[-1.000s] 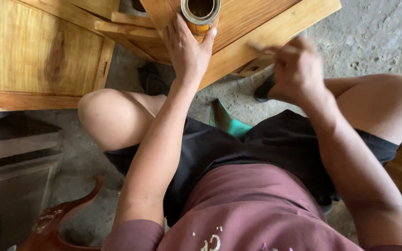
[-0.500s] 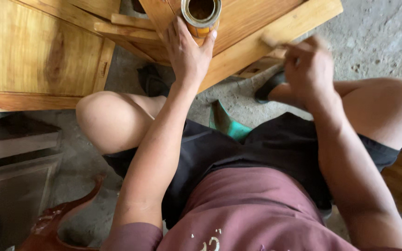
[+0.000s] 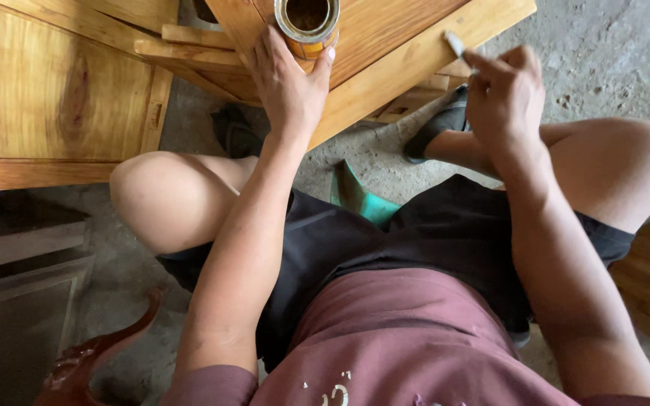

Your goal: The person applies wood stain to several wooden panels using a brush. They dip the brush into a can of stain, apply it to the panels, and flip the panels to coat both sides. The person handles the panels one at a time and places them in a stack after staining.

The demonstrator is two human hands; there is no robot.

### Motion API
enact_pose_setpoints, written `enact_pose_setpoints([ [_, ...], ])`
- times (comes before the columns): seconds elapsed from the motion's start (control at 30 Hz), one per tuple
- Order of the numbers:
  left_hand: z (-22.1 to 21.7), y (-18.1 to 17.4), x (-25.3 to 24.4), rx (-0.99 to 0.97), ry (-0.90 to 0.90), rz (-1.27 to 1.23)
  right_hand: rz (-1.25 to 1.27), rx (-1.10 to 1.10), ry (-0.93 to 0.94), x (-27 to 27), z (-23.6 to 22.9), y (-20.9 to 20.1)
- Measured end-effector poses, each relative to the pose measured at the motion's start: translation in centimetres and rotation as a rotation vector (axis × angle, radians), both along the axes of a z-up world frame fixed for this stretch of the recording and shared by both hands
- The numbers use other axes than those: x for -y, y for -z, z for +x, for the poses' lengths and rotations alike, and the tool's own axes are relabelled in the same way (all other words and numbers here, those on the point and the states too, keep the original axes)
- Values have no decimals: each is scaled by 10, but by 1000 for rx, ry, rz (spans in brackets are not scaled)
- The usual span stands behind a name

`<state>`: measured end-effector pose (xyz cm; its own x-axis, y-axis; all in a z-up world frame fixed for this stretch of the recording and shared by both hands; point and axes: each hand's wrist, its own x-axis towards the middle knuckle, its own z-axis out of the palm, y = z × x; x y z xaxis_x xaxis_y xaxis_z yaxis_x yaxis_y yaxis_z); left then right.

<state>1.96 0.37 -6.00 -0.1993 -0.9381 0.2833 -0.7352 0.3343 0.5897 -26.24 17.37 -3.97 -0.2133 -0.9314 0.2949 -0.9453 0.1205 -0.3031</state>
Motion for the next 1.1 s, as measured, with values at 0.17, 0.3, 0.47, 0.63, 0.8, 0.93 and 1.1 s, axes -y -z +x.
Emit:
enact_pose_setpoints([
  [0.17, 1, 3, 1, -4, 12, 26, 116, 152, 62, 1, -1, -1],
  [0.3, 2, 14, -3, -6, 21, -4, 43, 99, 1, 0, -3, 2],
  [0.47, 3, 22, 1, 44, -5, -93, -1, 14, 43, 16, -3, 3],
  [0.63, -1, 12, 2, 5, 6, -2, -30, 103, 7, 19, -9, -3],
  [0.8, 4, 5, -6, -12, 14, 10, 42, 83, 34, 6, -7, 0],
  [0.93, -1, 1, 4, -15, 26, 22, 255, 275, 206, 21, -26, -5],
  [1.1, 3, 9, -2, -7, 40, -22, -36, -72, 171, 31, -61, 13],
])
